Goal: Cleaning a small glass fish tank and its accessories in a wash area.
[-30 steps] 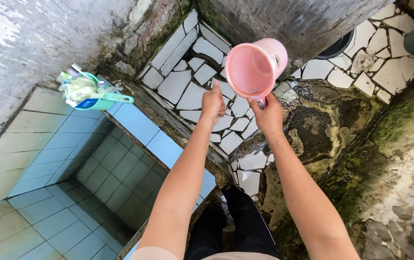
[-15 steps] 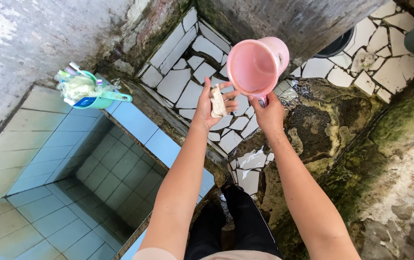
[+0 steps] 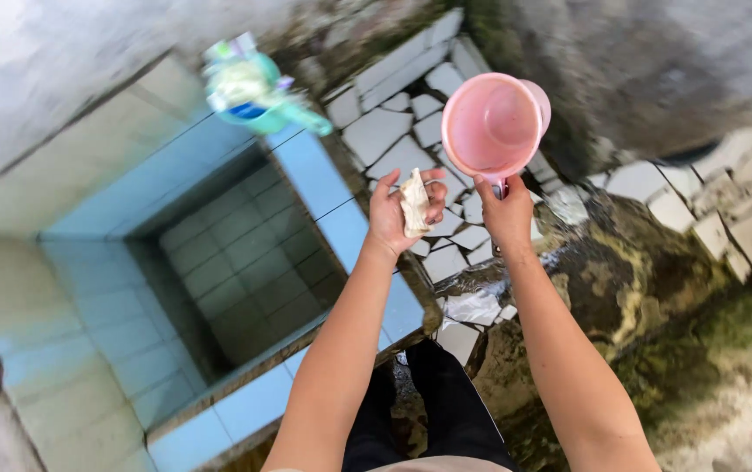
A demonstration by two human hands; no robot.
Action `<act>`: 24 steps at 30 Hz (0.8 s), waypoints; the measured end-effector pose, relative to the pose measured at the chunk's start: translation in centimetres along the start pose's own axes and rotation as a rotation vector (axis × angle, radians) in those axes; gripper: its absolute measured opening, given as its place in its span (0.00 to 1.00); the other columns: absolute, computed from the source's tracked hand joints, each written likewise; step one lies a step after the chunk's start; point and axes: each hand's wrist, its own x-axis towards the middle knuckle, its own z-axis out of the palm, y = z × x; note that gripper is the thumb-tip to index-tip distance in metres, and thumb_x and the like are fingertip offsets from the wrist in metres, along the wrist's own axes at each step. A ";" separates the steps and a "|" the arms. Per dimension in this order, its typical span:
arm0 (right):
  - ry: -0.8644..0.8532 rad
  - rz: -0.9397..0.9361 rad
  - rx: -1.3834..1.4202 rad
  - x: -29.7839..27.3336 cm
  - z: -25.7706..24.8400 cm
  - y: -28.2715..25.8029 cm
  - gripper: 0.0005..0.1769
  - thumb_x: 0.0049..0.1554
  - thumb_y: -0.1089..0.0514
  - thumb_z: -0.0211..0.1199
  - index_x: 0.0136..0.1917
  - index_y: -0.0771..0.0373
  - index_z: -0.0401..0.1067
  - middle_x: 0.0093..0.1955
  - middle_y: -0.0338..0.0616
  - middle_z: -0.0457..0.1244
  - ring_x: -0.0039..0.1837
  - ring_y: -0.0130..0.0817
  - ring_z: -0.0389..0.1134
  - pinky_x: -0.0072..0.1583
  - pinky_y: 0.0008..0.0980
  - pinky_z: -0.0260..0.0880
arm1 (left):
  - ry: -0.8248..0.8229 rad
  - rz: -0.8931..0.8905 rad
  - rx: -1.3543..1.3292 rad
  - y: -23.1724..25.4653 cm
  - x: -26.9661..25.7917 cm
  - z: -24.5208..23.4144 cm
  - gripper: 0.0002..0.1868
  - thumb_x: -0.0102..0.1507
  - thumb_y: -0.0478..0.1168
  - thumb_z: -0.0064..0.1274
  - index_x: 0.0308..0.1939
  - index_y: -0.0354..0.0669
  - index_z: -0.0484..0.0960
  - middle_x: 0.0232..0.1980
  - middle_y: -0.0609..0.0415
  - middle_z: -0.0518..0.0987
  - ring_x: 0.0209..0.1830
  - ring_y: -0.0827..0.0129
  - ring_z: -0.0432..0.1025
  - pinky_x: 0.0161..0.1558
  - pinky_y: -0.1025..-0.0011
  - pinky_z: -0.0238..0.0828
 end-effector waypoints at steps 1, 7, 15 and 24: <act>-0.031 -0.017 -0.008 -0.3 1.6 -0.2 0.20 0.59 0.46 0.69 0.54 0.65 0.75 0.32 0.40 0.66 0.32 0.27 0.65 0.38 0.32 0.64 | 0.003 0.036 0.003 0.6 -1.7 -0.3 0.40 0.76 0.63 0.32 0.71 0.26 0.70 0.57 0.38 0.78 0.44 0.55 0.74 0.47 0.62 0.72; -0.282 -0.174 -0.164 -4.1 12.6 0.8 0.22 0.59 0.46 0.69 0.57 0.67 0.75 0.35 0.47 0.66 0.35 0.33 0.64 0.39 0.37 0.64 | 0.581 0.331 0.352 4.3 -13.4 0.1 0.22 0.67 0.41 0.42 0.60 0.30 0.75 0.52 0.50 0.79 0.51 0.65 0.74 0.55 0.66 0.70; -0.771 -0.495 -0.435 -13.1 27.1 3.4 0.19 0.58 0.55 0.64 0.59 0.68 0.68 0.46 0.63 0.69 0.49 0.61 0.71 0.50 0.51 0.70 | 1.027 0.733 0.473 5.8 -31.9 -0.8 0.17 0.64 0.32 0.60 0.57 0.37 0.77 0.51 0.52 0.81 0.50 0.71 0.75 0.52 0.70 0.73; -0.860 -0.808 -1.090 -13.2 41.7 16.4 0.22 0.60 0.52 0.56 0.63 0.68 0.64 0.54 0.64 0.67 0.53 0.62 0.72 0.53 0.56 0.73 | 1.035 0.906 0.256 5.1 -43.5 -2.5 0.14 0.66 0.29 0.57 0.55 0.36 0.78 0.50 0.53 0.79 0.51 0.70 0.75 0.53 0.70 0.74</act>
